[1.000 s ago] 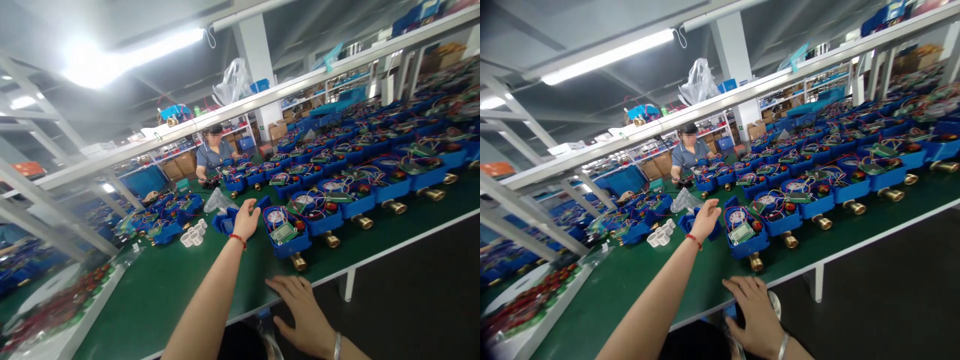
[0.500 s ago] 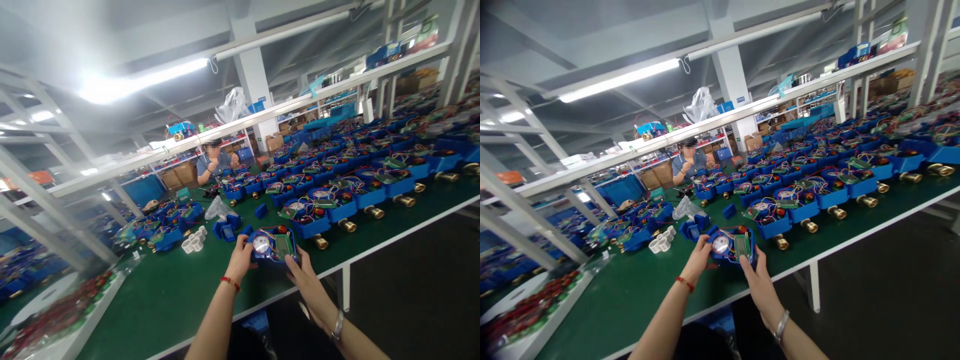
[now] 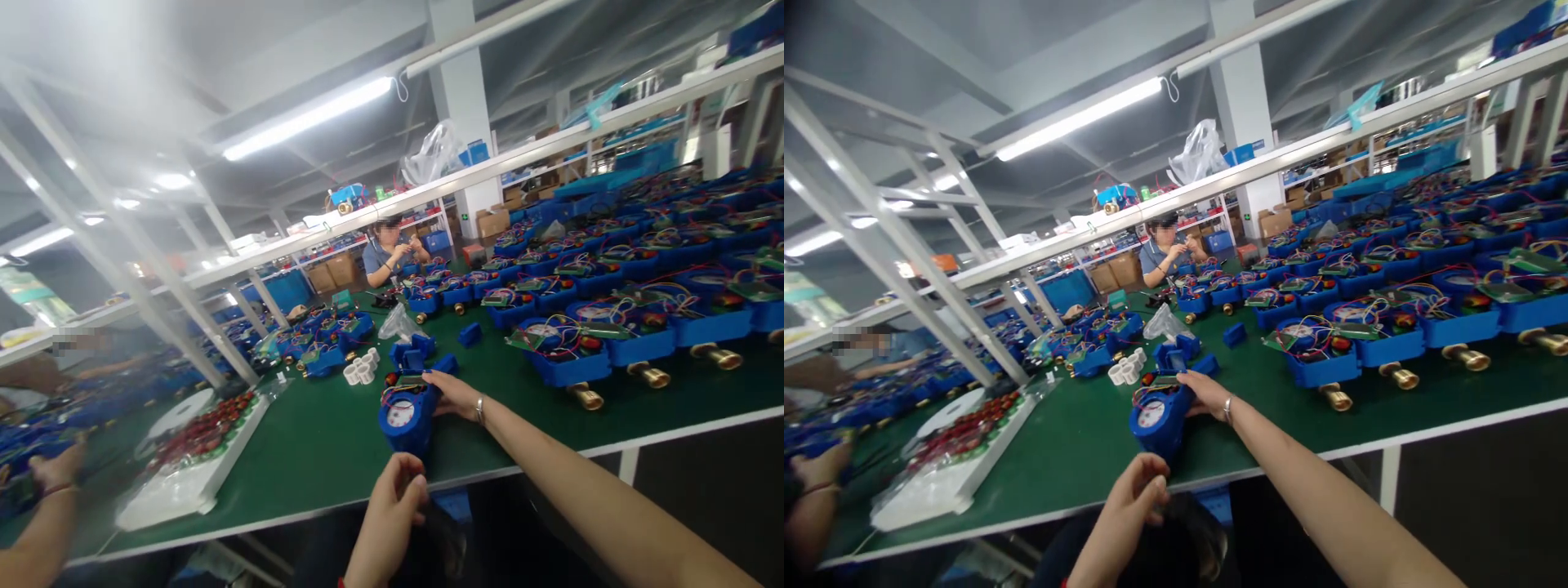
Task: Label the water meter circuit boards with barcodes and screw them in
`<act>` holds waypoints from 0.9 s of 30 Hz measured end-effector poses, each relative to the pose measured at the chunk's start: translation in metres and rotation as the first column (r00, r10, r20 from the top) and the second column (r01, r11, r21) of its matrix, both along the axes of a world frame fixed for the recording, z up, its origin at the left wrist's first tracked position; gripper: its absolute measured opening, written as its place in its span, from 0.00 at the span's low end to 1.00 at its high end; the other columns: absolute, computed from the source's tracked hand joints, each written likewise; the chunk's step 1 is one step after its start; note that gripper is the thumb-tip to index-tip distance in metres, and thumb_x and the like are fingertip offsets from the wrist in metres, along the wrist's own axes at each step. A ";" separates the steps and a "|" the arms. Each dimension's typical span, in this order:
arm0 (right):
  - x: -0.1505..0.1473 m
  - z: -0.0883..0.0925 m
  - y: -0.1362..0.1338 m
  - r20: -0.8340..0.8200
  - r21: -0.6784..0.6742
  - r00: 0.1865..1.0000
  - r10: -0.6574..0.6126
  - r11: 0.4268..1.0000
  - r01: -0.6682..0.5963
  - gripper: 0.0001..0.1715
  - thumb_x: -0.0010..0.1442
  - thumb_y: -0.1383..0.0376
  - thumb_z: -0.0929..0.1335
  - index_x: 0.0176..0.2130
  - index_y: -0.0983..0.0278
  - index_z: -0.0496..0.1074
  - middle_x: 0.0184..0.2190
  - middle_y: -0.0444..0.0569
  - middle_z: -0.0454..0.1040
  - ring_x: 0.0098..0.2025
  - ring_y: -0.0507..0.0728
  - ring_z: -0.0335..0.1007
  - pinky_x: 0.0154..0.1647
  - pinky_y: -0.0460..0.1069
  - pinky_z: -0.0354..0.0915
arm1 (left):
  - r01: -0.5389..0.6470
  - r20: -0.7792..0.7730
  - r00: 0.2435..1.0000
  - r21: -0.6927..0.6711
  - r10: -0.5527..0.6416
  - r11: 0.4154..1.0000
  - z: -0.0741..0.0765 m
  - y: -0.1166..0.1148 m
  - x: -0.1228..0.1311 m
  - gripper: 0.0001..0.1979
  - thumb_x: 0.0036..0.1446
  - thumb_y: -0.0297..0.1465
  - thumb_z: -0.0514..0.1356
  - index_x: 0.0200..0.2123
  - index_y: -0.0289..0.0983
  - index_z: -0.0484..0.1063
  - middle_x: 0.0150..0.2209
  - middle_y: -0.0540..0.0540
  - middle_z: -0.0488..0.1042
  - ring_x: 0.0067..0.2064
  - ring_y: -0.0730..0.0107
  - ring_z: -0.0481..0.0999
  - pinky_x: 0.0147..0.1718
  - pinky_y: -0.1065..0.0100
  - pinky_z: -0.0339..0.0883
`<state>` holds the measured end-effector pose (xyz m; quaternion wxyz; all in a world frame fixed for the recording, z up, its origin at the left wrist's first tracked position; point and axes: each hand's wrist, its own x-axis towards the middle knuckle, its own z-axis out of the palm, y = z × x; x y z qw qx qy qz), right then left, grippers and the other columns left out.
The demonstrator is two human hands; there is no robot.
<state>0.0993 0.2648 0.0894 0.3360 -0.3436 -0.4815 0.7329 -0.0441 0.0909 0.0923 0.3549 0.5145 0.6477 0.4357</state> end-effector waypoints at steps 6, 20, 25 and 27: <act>0.002 -0.005 0.021 0.026 -0.023 0.982 0.186 0.982 -0.185 0.18 0.66 0.55 0.64 0.49 0.65 0.68 0.35 0.47 0.74 0.26 0.50 0.70 0.27 0.47 0.70 | -0.076 -0.404 0.903 0.187 0.147 0.979 0.056 0.031 -0.021 0.12 0.60 0.40 0.52 0.37 0.39 0.70 0.36 0.45 0.73 0.40 0.61 0.72 0.41 0.62 0.64; 0.002 -0.010 -0.016 -0.072 0.008 0.993 0.097 0.995 -0.097 0.30 0.46 0.53 0.76 0.43 0.59 0.64 0.28 0.41 0.74 0.26 0.52 0.71 0.22 0.45 0.67 | -0.019 -0.856 0.517 -0.006 0.005 1.000 0.077 0.078 0.009 0.13 0.58 0.39 0.57 0.40 0.38 0.74 0.36 0.39 0.74 0.38 0.48 0.74 0.38 0.55 0.63; 0.007 -0.022 -0.062 -0.180 -0.022 0.969 -0.171 0.985 0.170 0.30 0.51 0.51 0.71 0.47 0.57 0.58 0.37 0.44 0.73 0.35 0.54 0.72 0.31 0.47 0.69 | 0.154 -0.811 0.584 0.077 -0.028 0.985 0.072 0.072 0.011 0.07 0.56 0.26 0.58 0.37 0.41 0.75 0.37 0.47 0.77 0.43 0.59 0.71 0.44 0.63 0.59; 0.007 -0.026 -0.070 -0.205 -0.028 0.949 -0.242 0.970 0.241 0.31 0.52 0.50 0.70 0.49 0.56 0.55 0.40 0.45 0.73 0.38 0.54 0.72 0.35 0.48 0.70 | 0.169 -0.775 0.632 0.147 0.008 0.975 0.068 0.073 0.011 0.06 0.57 0.27 0.57 0.31 0.42 0.74 0.34 0.49 0.75 0.41 0.60 0.70 0.42 0.64 0.58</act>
